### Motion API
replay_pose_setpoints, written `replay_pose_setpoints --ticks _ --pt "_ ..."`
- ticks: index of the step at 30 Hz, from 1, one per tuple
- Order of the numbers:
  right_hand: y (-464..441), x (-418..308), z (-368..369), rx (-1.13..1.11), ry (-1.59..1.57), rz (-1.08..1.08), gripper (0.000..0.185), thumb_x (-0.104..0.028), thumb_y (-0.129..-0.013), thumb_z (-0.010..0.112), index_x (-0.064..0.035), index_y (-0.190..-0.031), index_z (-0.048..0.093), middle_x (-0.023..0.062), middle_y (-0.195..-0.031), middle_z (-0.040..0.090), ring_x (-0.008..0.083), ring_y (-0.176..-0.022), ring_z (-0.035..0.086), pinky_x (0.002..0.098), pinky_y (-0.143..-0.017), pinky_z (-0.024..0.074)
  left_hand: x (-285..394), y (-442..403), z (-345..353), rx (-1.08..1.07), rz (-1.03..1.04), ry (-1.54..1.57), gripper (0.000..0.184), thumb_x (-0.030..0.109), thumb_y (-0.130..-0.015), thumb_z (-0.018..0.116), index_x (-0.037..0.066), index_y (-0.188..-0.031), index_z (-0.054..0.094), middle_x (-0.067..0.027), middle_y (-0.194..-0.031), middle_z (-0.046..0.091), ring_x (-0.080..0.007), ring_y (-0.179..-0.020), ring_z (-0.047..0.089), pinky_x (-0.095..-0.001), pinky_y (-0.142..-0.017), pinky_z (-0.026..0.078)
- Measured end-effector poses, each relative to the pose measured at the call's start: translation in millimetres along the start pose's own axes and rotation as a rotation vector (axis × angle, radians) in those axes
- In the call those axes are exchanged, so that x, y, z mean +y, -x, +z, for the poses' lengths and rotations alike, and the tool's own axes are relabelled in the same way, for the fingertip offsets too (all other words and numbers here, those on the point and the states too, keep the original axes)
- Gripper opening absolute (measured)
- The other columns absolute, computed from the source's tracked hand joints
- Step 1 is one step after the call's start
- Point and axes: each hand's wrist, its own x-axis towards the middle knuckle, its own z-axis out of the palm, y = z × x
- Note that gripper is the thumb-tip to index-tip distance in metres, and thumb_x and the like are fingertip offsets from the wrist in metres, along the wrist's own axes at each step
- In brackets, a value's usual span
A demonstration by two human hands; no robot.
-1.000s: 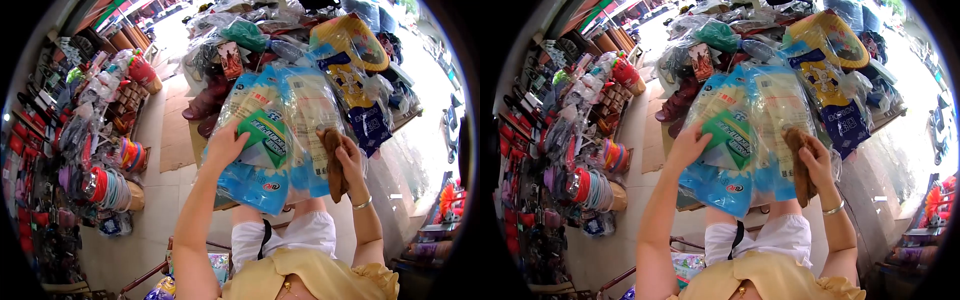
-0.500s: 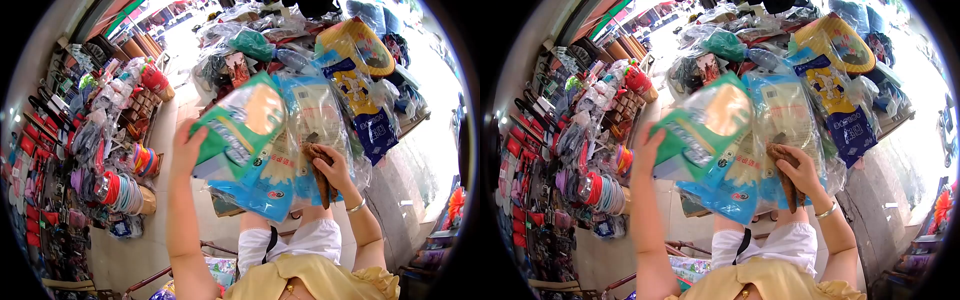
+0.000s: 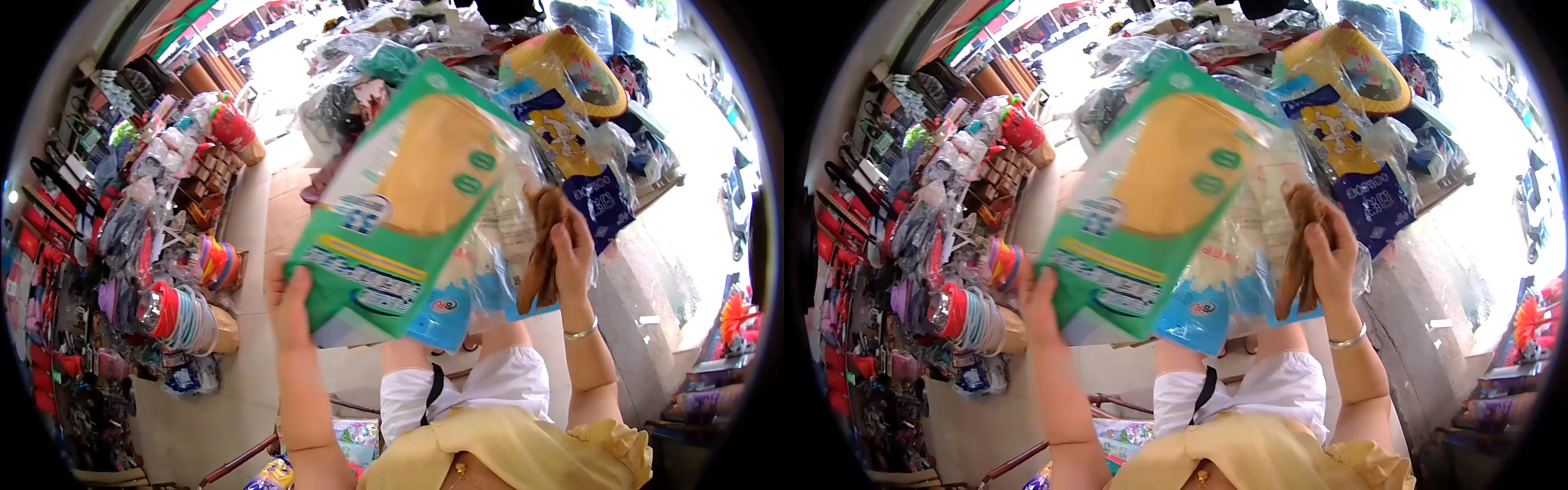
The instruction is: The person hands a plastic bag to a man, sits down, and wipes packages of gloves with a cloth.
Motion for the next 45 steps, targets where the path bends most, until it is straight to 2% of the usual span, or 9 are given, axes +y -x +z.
replay_pose_setpoints --ticks 4,9,14,21,26,28,36,40,45 --pt "5 -33 16 0.101 0.201 -0.301 0.029 -0.006 -0.079 0.056 0.0003 -0.107 0.055 0.0116 -0.106 0.059 0.0191 -0.096 0.056 0.0301 -0.088 0.0417 -100 22 11 -0.163 -0.284 0.108 0.007 0.008 -0.086 0.056 0.008 -0.093 0.056 0.0017 -0.086 0.057 -0.0050 -0.074 0.051 -0.0185 -0.068 0.042" --pt "43 -15 98 -0.878 0.574 -0.658 0.045 -0.023 -0.066 0.071 -0.0160 -0.108 0.058 0.0035 -0.097 0.056 0.0214 -0.087 0.053 0.0345 -0.078 0.0439 -121 32 30 -0.177 -0.381 0.138 0.006 0.008 -0.087 0.054 0.007 -0.092 0.051 0.0003 -0.084 0.056 -0.0052 -0.072 0.051 -0.0194 -0.064 0.043" --pt "0 19 116 -0.981 0.859 -0.643 0.034 -0.024 -0.074 0.064 -0.0187 -0.106 0.058 0.0067 -0.094 0.054 0.0216 -0.088 0.054 0.0358 -0.073 0.0466 -132 40 2 -0.196 -0.332 -0.060 0.006 0.009 -0.089 0.052 0.006 -0.092 0.048 0.0008 -0.081 0.053 -0.0054 -0.069 0.047 -0.0190 -0.062 0.041" --pt "-106 68 83 -0.385 1.175 -0.368 0.029 -0.025 -0.075 0.062 -0.0143 -0.102 0.061 0.0064 -0.095 0.057 0.0292 -0.087 0.056 0.0398 -0.074 0.0472 -141 38 -8 -0.223 -0.338 0.068 0.007 0.010 -0.089 0.053 0.006 -0.089 0.048 0.0021 -0.079 0.051 -0.0041 -0.070 0.044 -0.0182 -0.062 0.037" --pt "-44 14 128 -0.937 0.865 -0.811 0.023 -0.026 -0.074 0.064 -0.0181 -0.096 0.063 0.0039 -0.092 0.059 0.0249 -0.084 0.057 0.0369 -0.074 0.0476 -139 36 -6 -0.263 -0.336 -0.055 0.009 0.012 -0.089 0.054 0.005 -0.087 0.048 0.0023 -0.078 0.050 -0.0043 -0.071 0.043 -0.0185 -0.063 0.037" --pt "-8 34 139 -0.965 0.877 -0.703 0.018 -0.024 -0.072 0.065 -0.0202 -0.090 0.064 0.0030 -0.090 0.059 0.0224 -0.084 0.057 0.0360 -0.073 0.0477 -140 38 -8 -0.273 -0.310 -0.092 0.010 0.013 -0.089 0.054 0.005 -0.087 0.048 0.0024 -0.078 0.050 -0.0044 -0.071 0.043 -0.0186 -0.063 0.036" --pt "-110 70 106 -0.547 1.281 -0.443 0.024 -0.028 -0.078 0.058 -0.0162 -0.099 0.062 0.0058 -0.092 0.059 0.0265 -0.094 0.053 0.0378 -0.077 0.0472 -136 43 -10 -0.269 -0.291 -0.107 0.011 0.013 -0.089 0.054 0.005 -0.086 0.047 0.0021 -0.076 0.049 -0.0053 -0.071 0.042 -0.0204 -0.063 0.036" --pt "-75 38 117 -0.857 0.913 -0.314 0.027 -0.027 -0.076 0.062 -0.0163 -0.101 0.063 0.0055 -0.094 0.060 0.0265 -0.091 0.054 0.0376 -0.079 0.0454 -139 42 -10 -0.237 -0.207 -0.225 0.010 0.011 -0.088 0.054 0.004 -0.086 0.047 0.0012 -0.075 0.049 -0.0058 -0.070 0.043 -0.0206 -0.062 0.036" --pt "-95 73 107 -0.644 1.169 -0.364 0.029 -0.031 -0.076 0.061 -0.0160 -0.102 0.063 0.0059 -0.094 0.059 0.0273 -0.092 0.054 0.0383 -0.078 0.0465 -134 58 -17 -0.248 -0.115 -0.329 0.009 0.010 -0.087 0.054 0.004 -0.085 0.047 0.0004 -0.075 0.049 -0.0066 -0.070 0.044 -0.0212 -0.062 0.037"
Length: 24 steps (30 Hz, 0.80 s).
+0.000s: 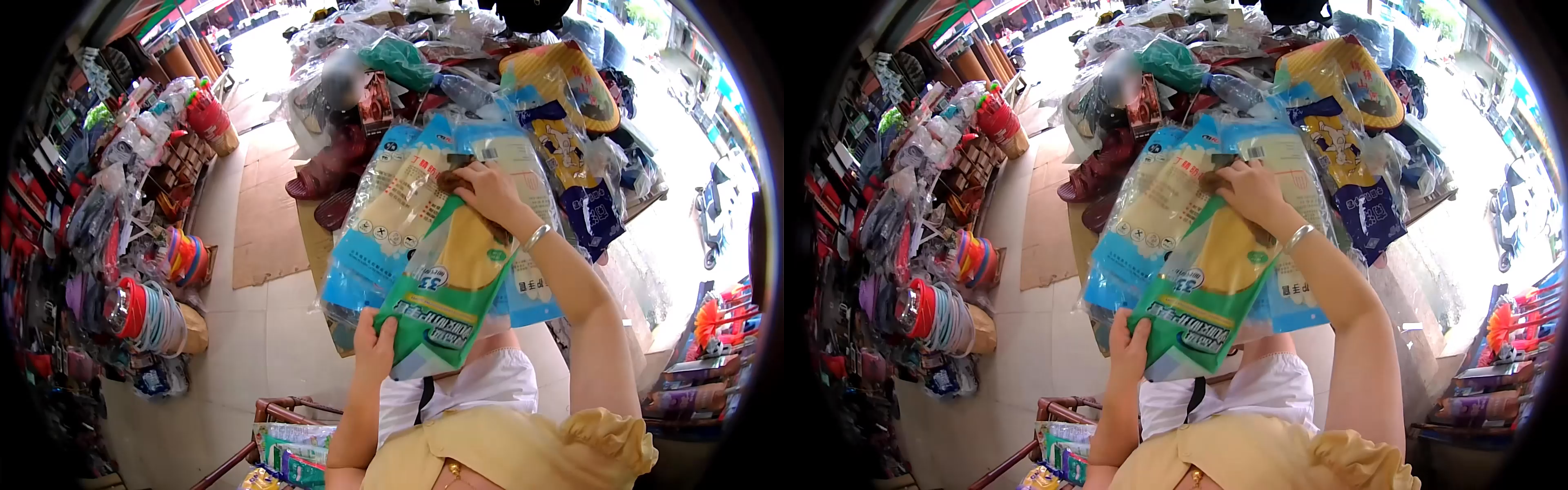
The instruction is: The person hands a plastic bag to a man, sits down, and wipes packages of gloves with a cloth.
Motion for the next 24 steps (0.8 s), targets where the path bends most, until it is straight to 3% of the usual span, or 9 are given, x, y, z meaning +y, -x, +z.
replay_pose_setpoints --ticks 5,7,9,11,13,15,19,20,24 --pt "0 2 0 0.058 0.016 0.017 0.029 -0.028 -0.077 0.061 -0.0153 -0.102 0.063 0.0069 -0.095 0.060 0.0275 -0.092 0.054 0.0381 -0.080 0.0459 1 21 -19 0.094 -0.107 0.125 0.009 0.010 -0.088 0.053 0.005 -0.085 0.046 0.0021 -0.072 0.048 -0.0047 -0.066 0.042 -0.0197 -0.058 0.036" --pt "5 -16 -15 0.170 -0.280 -0.055 0.030 -0.024 -0.077 0.062 -0.0114 -0.103 0.063 0.0094 -0.094 0.061 0.0285 -0.090 0.054 0.0360 -0.081 0.0450 0 21 -23 0.114 -0.072 0.104 0.009 0.010 -0.088 0.053 0.005 -0.084 0.046 0.0026 -0.072 0.048 -0.0039 -0.065 0.041 -0.0190 -0.057 0.035" --pt "27 -41 -15 0.161 -0.340 -0.122 0.031 -0.024 -0.076 0.063 -0.0126 -0.105 0.063 0.0092 -0.094 0.061 0.0283 -0.088 0.055 0.0353 -0.080 0.0457 0 22 -22 0.108 -0.089 0.130 0.009 0.009 -0.088 0.053 0.005 -0.084 0.046 0.0029 -0.072 0.047 -0.0037 -0.064 0.040 -0.0191 -0.056 0.035" --pt "49 -54 -8 -0.053 -0.213 -0.283 0.029 -0.023 -0.075 0.064 -0.0147 -0.103 0.064 0.0084 -0.093 0.062 0.0274 -0.088 0.056 0.0343 -0.079 0.0464 4 22 -21 0.128 -0.087 0.153 0.009 0.010 -0.088 0.053 0.005 -0.084 0.046 0.0030 -0.072 0.047 -0.0038 -0.065 0.040 -0.0191 -0.057 0.034" --pt "43 -45 -4 -0.025 -0.249 -0.222 0.029 -0.026 -0.075 0.064 -0.0156 -0.102 0.063 0.0072 -0.094 0.062 0.0268 -0.089 0.055 0.0360 -0.079 0.0462 8 23 -21 0.113 -0.099 0.150 0.009 0.010 -0.088 0.053 0.005 -0.084 0.046 0.0028 -0.073 0.048 -0.0038 -0.066 0.040 -0.0193 -0.058 0.035" --pt "27 -32 -5 -0.035 -0.024 -0.044 0.030 -0.027 -0.076 0.062 -0.0136 -0.103 0.063 0.0069 -0.095 0.062 0.0276 -0.089 0.054 0.0382 -0.079 0.0454 5 29 -21 0.116 -0.112 0.153 0.010 0.010 -0.088 0.054 0.005 -0.084 0.046 0.0026 -0.073 0.048 -0.0039 -0.066 0.041 -0.0194 -0.058 0.035" --pt "18 -20 -8 0.079 -0.001 -0.087 0.026 -0.029 -0.079 0.057 -0.0167 -0.101 0.062 0.0050 -0.096 0.061 0.0255 -0.091 0.055 0.0394 -0.076 0.0462 -3 40 -28 0.149 -0.117 0.146 0.010 0.011 -0.088 0.054 0.005 -0.085 0.047 0.0017 -0.075 0.050 -0.0039 -0.068 0.043 -0.0192 -0.060 0.036" --pt "26 -27 -10 0.151 -0.082 -0.119 0.024 -0.029 -0.079 0.058 -0.0161 -0.098 0.063 0.0045 -0.090 0.061 0.0249 -0.090 0.055 0.0390 -0.075 0.0465 -2 40 -29 0.174 -0.115 0.156 0.009 0.011 -0.088 0.054 0.005 -0.086 0.047 0.0015 -0.076 0.050 -0.0040 -0.069 0.043 -0.0190 -0.061 0.037" --pt "89 -97 -36 -0.063 -0.328 -0.478 0.024 -0.032 -0.073 0.064 -0.0173 -0.092 0.062 0.0024 -0.081 0.057 0.0196 -0.086 0.054 0.0333 -0.069 0.0477 -6 46 -31 0.229 -0.158 0.214 0.008 0.010 -0.088 0.053 0.005 -0.087 0.047 0.0015 -0.077 0.050 -0.0042 -0.069 0.044 -0.0187 -0.062 0.037"
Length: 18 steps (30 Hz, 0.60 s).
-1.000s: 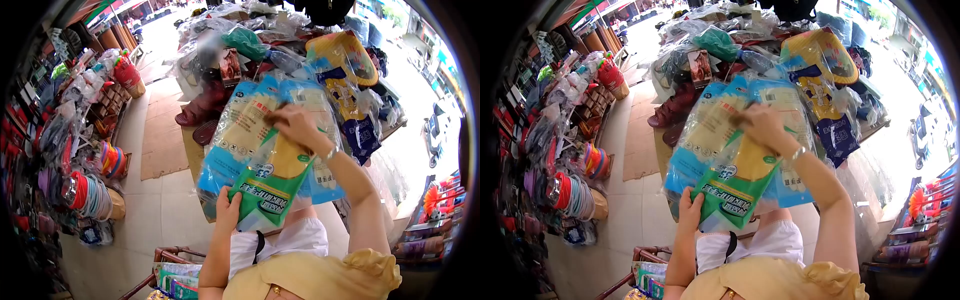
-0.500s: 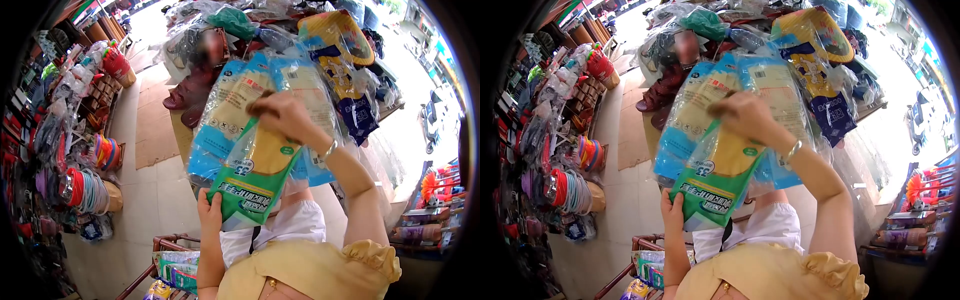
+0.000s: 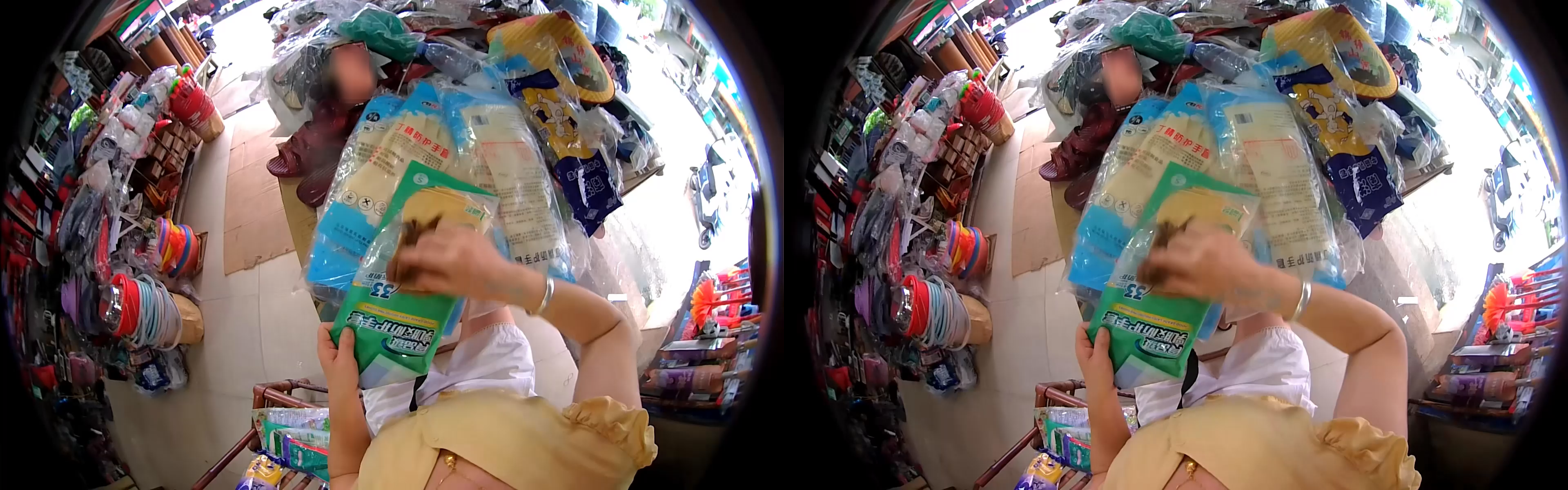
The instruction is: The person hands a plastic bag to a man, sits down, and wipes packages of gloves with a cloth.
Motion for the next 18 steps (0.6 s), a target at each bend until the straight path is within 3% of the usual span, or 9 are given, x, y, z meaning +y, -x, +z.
replay_pose_setpoints --ticks 3,6,9,10,14,18 --pt "12 15 12 0.096 0.156 0.029 0.032 -0.029 -0.067 0.069 -0.0179 -0.096 0.059 0.0018 -0.087 0.056 0.0202 -0.081 0.053 0.0318 -0.069 0.0476 2 -1 -3 -0.028 0.009 0.007 0.007 0.009 -0.088 0.053 0.005 -0.088 0.047 0.0015 -0.077 0.050 -0.0043 -0.070 0.044 -0.0187 -0.063 0.038" --pt "14 72 -2 0.074 0.470 0.298 0.031 -0.026 -0.069 0.067 -0.0173 -0.098 0.060 0.0036 -0.087 0.057 0.0214 -0.083 0.054 0.0338 -0.069 0.0469 -3 2 -7 -0.044 0.049 -0.005 0.008 0.009 -0.088 0.053 0.004 -0.088 0.047 0.0012 -0.078 0.051 -0.0041 -0.070 0.044 -0.0185 -0.063 0.038" --pt "20 89 -6 0.215 0.395 0.415 0.032 -0.027 -0.068 0.067 -0.0172 -0.098 0.060 0.0041 -0.087 0.057 0.0219 -0.085 0.054 0.0335 -0.069 0.0465 -6 6 -14 0.029 0.026 0.038 0.008 0.009 -0.088 0.053 0.004 -0.088 0.047 0.0013 -0.078 0.051 -0.0042 -0.070 0.044 -0.0185 -0.063 0.038" --pt "15 76 -9 0.218 0.391 0.405 0.032 -0.027 -0.068 0.067 -0.0172 -0.098 0.060 0.0041 -0.087 0.057 0.0219 -0.085 0.054 0.0335 -0.069 0.0465 -10 6 -19 0.036 0.044 0.024 0.008 0.009 -0.088 0.053 0.004 -0.088 0.047 0.0013 -0.078 0.051 -0.0043 -0.070 0.044 -0.0186 -0.063 0.038" --pt "19 -19 14 0.054 0.089 -0.037 0.035 -0.026 -0.065 0.069 -0.0171 -0.098 0.060 0.0021 -0.086 0.055 0.0215 -0.082 0.054 0.0333 -0.071 0.0470 -3 6 -14 0.082 0.017 0.074 0.007 0.009 -0.088 0.053 0.005 -0.089 0.048 0.0017 -0.078 0.050 -0.0044 -0.071 0.044 -0.0193 -0.064 0.038" --pt "7 15 12 0.057 0.062 0.181 0.031 -0.022 -0.069 0.067 -0.0175 -0.098 0.060 0.0038 -0.086 0.056 0.0234 -0.082 0.055 0.0347 -0.071 0.0476 -7 8 -20 0.066 0.034 0.055 0.009 0.011 -0.088 0.054 0.006 -0.087 0.047 0.0024 -0.078 0.050 -0.0036 -0.070 0.043 -0.0180 -0.063 0.037"
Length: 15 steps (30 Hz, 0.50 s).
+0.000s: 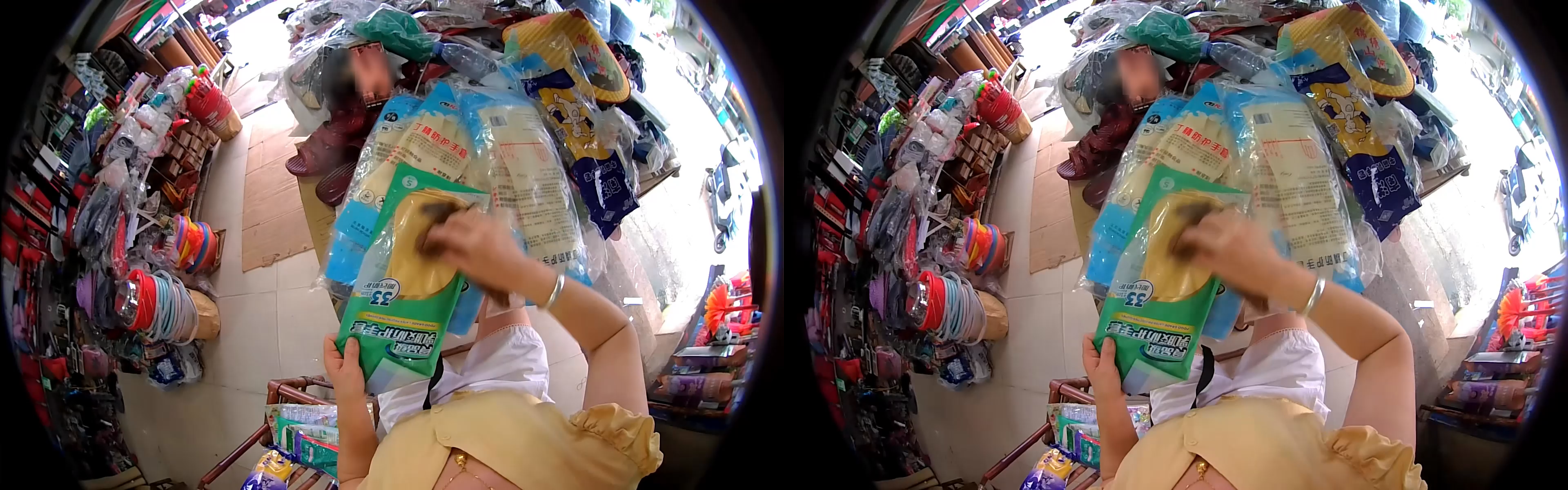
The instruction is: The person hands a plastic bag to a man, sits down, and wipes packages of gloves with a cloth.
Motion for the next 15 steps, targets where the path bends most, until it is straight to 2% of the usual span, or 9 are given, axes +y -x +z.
replay_pose_setpoints --ticks 3,5,7,9,11,13,14,15 --pt "-13 47 -16 0.108 0.062 0.264 0.029 -0.019 -0.071 0.066 -0.0136 -0.099 0.060 0.0071 -0.089 0.058 0.0267 -0.084 0.057 0.0369 -0.071 0.0476 -4 0 -5 0.000 0.017 0.027 0.009 0.011 -0.088 0.054 0.006 -0.087 0.047 0.0026 -0.077 0.050 -0.0037 -0.070 0.043 -0.0177 -0.063 0.037" --pt "-10 51 -12 0.111 0.094 0.274 0.029 -0.018 -0.071 0.065 -0.0124 -0.099 0.060 0.0072 -0.088 0.058 0.0274 -0.084 0.056 0.0377 -0.071 0.0476 -9 0 -5 0.014 0.021 0.041 0.009 0.011 -0.088 0.054 0.006 -0.087 0.047 0.0025 -0.077 0.050 -0.0037 -0.070 0.043 -0.0179 -0.063 0.038" --pt "-8 22 -7 0.124 0.058 0.084 0.031 -0.020 -0.070 0.066 -0.0143 -0.100 0.061 0.0074 -0.089 0.058 0.0268 -0.082 0.056 0.0365 -0.070 0.0476 -11 -2 -4 0.028 0.026 0.056 0.009 0.011 -0.088 0.054 0.006 -0.086 0.047 0.0025 -0.077 0.050 -0.0038 -0.070 0.043 -0.0181 -0.063 0.038" --pt "3 -17 17 0.104 0.023 -0.105 0.034 -0.022 -0.066 0.069 -0.0170 -0.099 0.060 0.0043 -0.088 0.057 0.0217 -0.076 0.054 0.0337 -0.066 0.0467 -13 -1 -1 0.048 -0.001 0.046 0.009 0.011 -0.088 0.054 0.006 -0.087 0.047 0.0023 -0.078 0.050 -0.0042 -0.070 0.043 -0.0184 -0.064 0.038" --pt "16 -57 16 0.023 0.143 -0.289 0.035 -0.025 -0.066 0.068 -0.0117 -0.096 0.057 0.0012 -0.082 0.053 0.0192 -0.073 0.050 0.0305 -0.065 0.0439 -8 -1 2 0.060 -0.013 0.054 0.009 0.010 -0.088 0.054 0.005 -0.088 0.047 0.0019 -0.078 0.050 -0.0045 -0.070 0.044 -0.0185 -0.064 0.039" --pt "18 -62 22 -0.028 0.016 -0.311 0.031 -0.024 -0.067 0.067 -0.0135 -0.094 0.057 0.0014 -0.082 0.053 0.0191 -0.075 0.051 0.0299 -0.065 0.0445 -6 -1 1 0.074 -0.014 0.064 0.008 0.010 -0.088 0.054 0.005 -0.089 0.047 0.0016 -0.079 0.050 -0.0047 -0.071 0.044 -0.0186 -0.065 0.039" --pt "11 -51 22 -0.019 -0.137 -0.243 0.027 -0.023 -0.067 0.067 -0.0157 -0.092 0.058 0.0016 -0.082 0.053 0.0194 -0.078 0.052 0.0304 -0.066 0.0456 -6 0 -1 0.058 -0.013 0.062 0.008 0.010 -0.088 0.053 0.005 -0.089 0.047 0.0013 -0.079 0.051 -0.0049 -0.071 0.045 -0.0187 -0.066 0.040" --pt "1 -40 16 -0.015 -0.113 -0.215 0.026 -0.022 -0.067 0.066 -0.0175 -0.091 0.058 0.0018 -0.083 0.054 0.0203 -0.080 0.054 0.0318 -0.068 0.0467 -7 1 -3 0.043 -0.012 0.062 0.008 0.010 -0.088 0.053 0.005 -0.090 0.048 0.0010 -0.079 0.051 -0.0051 -0.071 0.045 -0.0188 -0.066 0.040"
